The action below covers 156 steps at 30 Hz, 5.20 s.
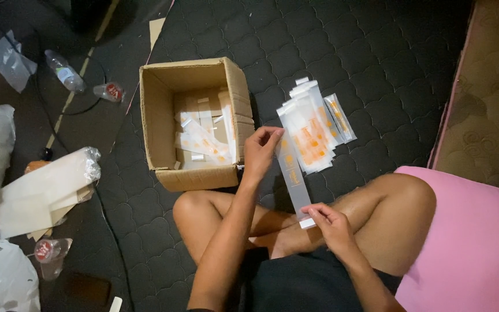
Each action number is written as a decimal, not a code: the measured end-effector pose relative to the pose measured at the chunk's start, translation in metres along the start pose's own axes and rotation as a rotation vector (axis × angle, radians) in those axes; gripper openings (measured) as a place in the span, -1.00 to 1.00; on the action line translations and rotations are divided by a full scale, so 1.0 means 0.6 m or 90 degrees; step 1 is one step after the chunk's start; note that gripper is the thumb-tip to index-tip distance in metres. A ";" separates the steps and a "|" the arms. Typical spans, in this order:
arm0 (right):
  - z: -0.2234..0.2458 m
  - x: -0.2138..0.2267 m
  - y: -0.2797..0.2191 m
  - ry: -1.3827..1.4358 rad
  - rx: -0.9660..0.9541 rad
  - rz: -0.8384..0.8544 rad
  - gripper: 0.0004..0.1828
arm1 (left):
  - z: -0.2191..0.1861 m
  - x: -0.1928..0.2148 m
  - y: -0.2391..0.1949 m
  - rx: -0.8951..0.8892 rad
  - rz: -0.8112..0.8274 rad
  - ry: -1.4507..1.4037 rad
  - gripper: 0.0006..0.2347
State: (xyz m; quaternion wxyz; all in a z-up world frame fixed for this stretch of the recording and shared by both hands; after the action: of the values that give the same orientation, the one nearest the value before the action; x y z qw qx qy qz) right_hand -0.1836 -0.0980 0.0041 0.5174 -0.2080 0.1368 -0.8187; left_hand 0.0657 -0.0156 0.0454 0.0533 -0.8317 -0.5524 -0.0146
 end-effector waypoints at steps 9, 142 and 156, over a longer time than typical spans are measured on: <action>0.005 0.026 0.004 0.080 -0.119 -0.052 -0.75 | -0.023 0.019 -0.023 0.076 -0.013 -0.033 -0.87; -0.052 0.039 0.008 0.199 -0.043 -0.048 -0.76 | 0.032 -0.013 -0.015 0.109 0.032 -0.061 -0.84; -0.001 0.016 0.063 0.493 0.020 -0.104 -0.67 | 0.065 0.018 -0.177 0.260 -0.026 -0.359 -0.85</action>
State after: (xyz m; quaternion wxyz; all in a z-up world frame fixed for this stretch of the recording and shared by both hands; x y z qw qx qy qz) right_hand -0.1579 -0.1228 -0.0111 0.3637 0.1135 0.2922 -0.8772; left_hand -0.0291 0.0390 0.0151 0.0639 -0.7638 -0.5538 0.3253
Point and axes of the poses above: each hand's wrist, its own y-axis towards the middle knuckle, its own x-axis out of the back of the hand, z = x × y, the point moved 7 cm from there along y, towards the middle knuckle, and after that the axes turned 3 degrees about -z, right-handed, at the moved point
